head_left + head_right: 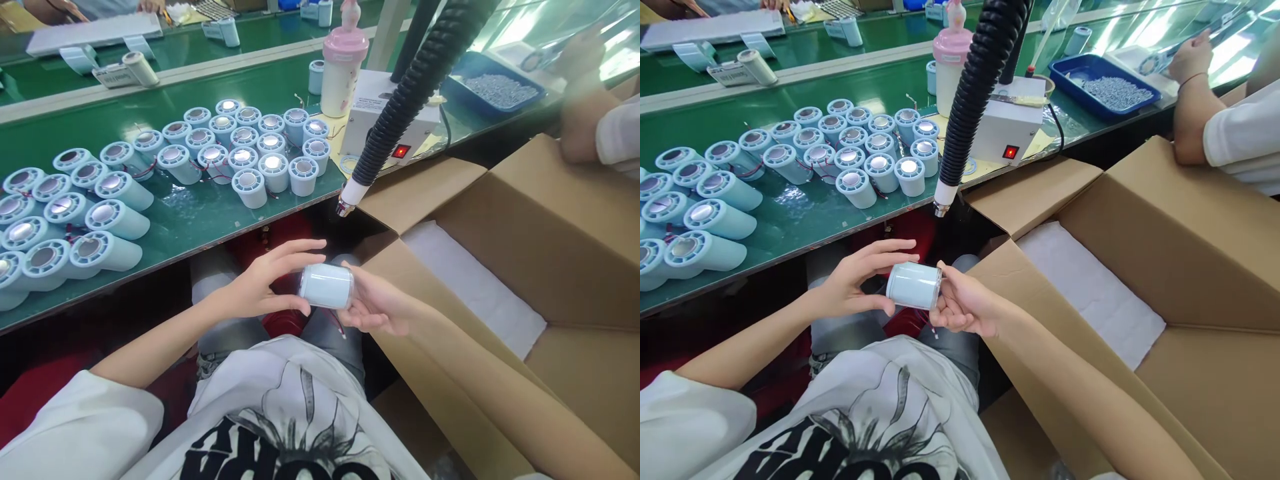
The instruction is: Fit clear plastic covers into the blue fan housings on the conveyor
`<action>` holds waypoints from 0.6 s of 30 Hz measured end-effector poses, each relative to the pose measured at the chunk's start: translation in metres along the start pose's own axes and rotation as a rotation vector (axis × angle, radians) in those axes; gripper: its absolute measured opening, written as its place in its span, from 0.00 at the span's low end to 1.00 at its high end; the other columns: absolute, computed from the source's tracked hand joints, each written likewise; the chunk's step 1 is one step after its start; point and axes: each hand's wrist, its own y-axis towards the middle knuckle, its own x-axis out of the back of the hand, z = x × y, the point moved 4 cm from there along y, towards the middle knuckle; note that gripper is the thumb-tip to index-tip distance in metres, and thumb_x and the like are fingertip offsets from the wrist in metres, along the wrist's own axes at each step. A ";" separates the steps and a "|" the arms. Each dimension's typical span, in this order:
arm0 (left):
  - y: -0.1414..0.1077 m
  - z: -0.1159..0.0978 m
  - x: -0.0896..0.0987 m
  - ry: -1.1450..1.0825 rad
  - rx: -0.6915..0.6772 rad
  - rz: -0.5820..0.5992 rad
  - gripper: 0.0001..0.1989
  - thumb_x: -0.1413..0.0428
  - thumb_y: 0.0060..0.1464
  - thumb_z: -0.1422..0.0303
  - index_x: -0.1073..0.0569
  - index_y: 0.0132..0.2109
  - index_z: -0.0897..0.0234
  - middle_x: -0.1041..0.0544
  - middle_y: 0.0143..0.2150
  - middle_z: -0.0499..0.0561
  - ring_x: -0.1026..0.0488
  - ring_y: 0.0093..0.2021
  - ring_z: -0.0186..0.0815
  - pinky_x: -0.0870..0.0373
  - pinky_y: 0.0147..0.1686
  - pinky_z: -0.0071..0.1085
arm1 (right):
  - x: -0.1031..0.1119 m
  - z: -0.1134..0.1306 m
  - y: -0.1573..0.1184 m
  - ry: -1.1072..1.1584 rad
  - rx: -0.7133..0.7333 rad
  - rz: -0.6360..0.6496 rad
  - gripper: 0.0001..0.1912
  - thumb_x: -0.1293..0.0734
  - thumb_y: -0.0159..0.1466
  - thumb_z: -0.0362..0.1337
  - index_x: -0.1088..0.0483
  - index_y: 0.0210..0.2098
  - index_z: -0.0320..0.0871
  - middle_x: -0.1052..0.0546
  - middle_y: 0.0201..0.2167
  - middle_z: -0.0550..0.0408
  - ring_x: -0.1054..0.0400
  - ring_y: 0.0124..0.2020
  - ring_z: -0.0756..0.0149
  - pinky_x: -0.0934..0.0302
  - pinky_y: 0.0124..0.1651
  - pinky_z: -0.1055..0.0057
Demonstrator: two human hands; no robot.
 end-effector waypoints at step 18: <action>-0.023 -0.005 -0.009 -0.566 0.534 0.027 0.36 0.36 0.48 0.68 0.38 0.63 0.58 0.29 0.58 0.57 0.26 0.51 0.42 0.26 0.50 0.37 | -0.010 -0.006 -0.025 -0.704 0.920 -0.352 0.23 0.30 0.60 0.38 0.33 0.55 0.51 0.32 0.58 0.51 0.37 0.58 0.57 0.36 0.56 0.60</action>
